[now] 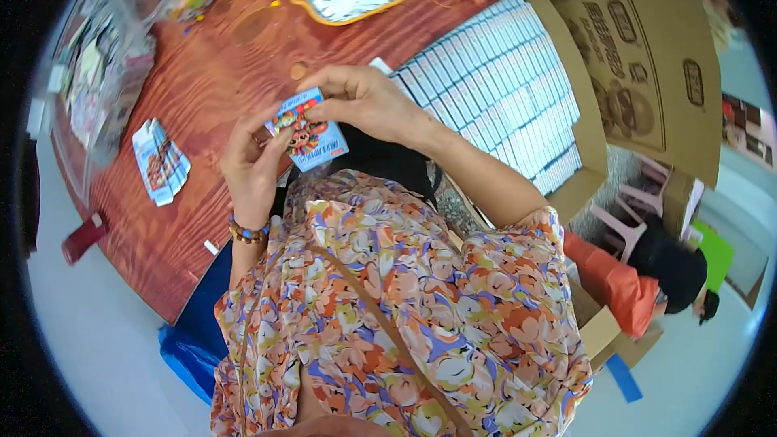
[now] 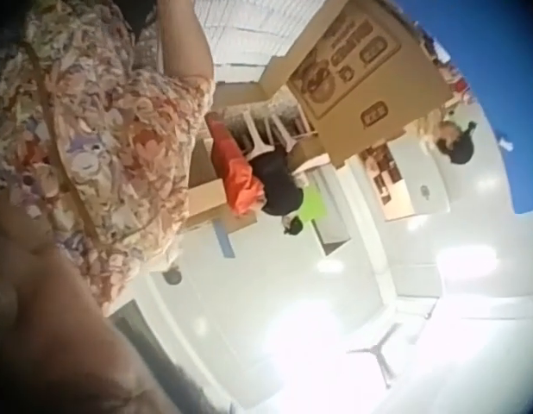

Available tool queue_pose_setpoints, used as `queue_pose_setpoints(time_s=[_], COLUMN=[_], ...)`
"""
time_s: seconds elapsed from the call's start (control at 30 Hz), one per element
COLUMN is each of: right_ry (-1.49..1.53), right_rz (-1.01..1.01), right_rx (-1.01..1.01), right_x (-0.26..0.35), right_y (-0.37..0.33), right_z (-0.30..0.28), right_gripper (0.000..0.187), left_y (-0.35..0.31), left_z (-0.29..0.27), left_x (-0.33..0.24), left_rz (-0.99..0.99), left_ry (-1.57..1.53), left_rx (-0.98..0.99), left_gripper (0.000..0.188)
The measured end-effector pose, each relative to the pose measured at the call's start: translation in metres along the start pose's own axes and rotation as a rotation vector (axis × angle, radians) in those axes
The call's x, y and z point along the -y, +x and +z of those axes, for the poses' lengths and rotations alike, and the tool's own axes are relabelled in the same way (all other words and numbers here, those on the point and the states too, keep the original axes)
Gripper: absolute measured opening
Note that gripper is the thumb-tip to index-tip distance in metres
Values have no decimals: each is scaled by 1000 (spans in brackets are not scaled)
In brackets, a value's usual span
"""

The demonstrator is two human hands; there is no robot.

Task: Folding small cardboard packets for packaging at a factory workbench.

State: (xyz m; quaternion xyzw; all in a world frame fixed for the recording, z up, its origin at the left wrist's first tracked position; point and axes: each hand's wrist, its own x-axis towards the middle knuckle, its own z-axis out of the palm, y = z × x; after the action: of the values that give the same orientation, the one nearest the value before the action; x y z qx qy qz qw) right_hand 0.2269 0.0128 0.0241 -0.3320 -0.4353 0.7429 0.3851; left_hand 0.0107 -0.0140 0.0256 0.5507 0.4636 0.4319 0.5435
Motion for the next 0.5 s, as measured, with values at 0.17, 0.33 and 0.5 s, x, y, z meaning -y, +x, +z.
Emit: queue_pose_setpoints(time_s=[0.17, 0.33, 0.5], right_ry=[-121, -430, -1548], right_rz=[147, 390, 614], right_rx=[-175, -570, 23], right_x=[-13, 9, -60], right_y=[-67, -157, -370], right_z=[-20, -127, -247], right_gripper=[25, 34, 16], left_y=[0, 7, 20], left_z=[36, 52, 40], left_x=[-5, -3, -10], left_rz=[-186, -252, -173], left_ry=[-129, 2, 31], left_rx=[176, 375, 361], left_gripper=[38, 42, 41])
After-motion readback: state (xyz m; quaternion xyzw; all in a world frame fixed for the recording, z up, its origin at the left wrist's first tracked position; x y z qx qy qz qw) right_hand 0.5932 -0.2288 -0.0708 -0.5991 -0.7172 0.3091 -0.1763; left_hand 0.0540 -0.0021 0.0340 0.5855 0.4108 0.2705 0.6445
